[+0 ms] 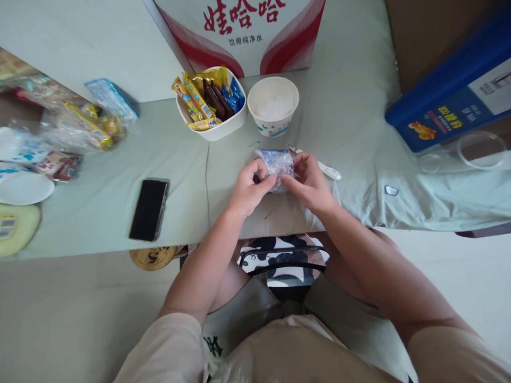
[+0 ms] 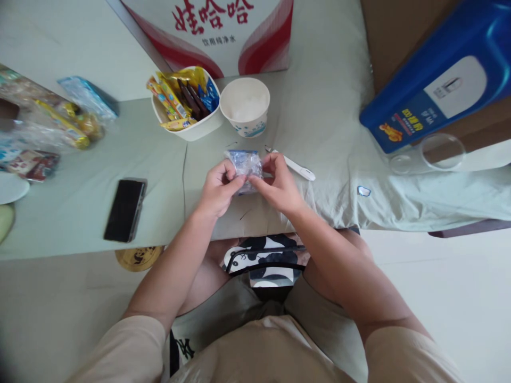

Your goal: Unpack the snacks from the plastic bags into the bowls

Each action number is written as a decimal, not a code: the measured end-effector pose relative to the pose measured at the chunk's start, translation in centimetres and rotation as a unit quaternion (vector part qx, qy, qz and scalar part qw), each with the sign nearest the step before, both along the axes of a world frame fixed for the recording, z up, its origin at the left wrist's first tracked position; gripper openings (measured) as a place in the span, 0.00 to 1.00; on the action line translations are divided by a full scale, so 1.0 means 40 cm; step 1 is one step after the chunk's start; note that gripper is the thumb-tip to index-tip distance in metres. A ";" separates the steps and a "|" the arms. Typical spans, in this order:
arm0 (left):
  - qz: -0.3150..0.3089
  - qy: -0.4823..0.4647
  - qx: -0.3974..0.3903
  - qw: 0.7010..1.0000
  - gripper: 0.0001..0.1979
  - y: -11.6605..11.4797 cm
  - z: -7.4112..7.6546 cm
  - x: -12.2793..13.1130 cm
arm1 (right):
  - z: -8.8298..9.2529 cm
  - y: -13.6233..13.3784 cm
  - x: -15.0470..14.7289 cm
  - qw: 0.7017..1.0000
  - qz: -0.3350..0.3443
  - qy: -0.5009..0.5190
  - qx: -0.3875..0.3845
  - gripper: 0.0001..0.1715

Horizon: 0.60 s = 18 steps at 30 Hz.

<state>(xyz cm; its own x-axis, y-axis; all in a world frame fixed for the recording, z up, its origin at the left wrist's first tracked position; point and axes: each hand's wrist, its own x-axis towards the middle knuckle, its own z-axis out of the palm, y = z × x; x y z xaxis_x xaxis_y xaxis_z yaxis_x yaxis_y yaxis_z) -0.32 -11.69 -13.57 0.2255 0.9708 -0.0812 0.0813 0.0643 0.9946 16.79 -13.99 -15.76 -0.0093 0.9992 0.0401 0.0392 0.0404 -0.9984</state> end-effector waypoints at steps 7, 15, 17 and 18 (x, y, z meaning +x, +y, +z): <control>-0.011 -0.083 -0.032 0.996 0.41 -0.001 0.010 0.000 | 0.010 -0.001 -0.008 0.999 -0.047 0.006 -0.012 0.28; -0.051 -0.057 -0.068 0.995 0.42 0.018 0.003 -0.027 | 0.011 -0.005 -0.004 0.998 -0.029 -0.058 0.026 0.21; -0.038 -0.045 -0.027 0.998 0.42 0.023 -0.013 -0.028 | 0.016 -0.006 0.000 0.992 -0.033 -0.106 0.052 0.20; -0.026 -0.043 -0.011 0.999 0.41 0.027 -0.020 -0.031 | 0.021 -0.005 0.005 0.986 -0.042 -0.147 0.072 0.19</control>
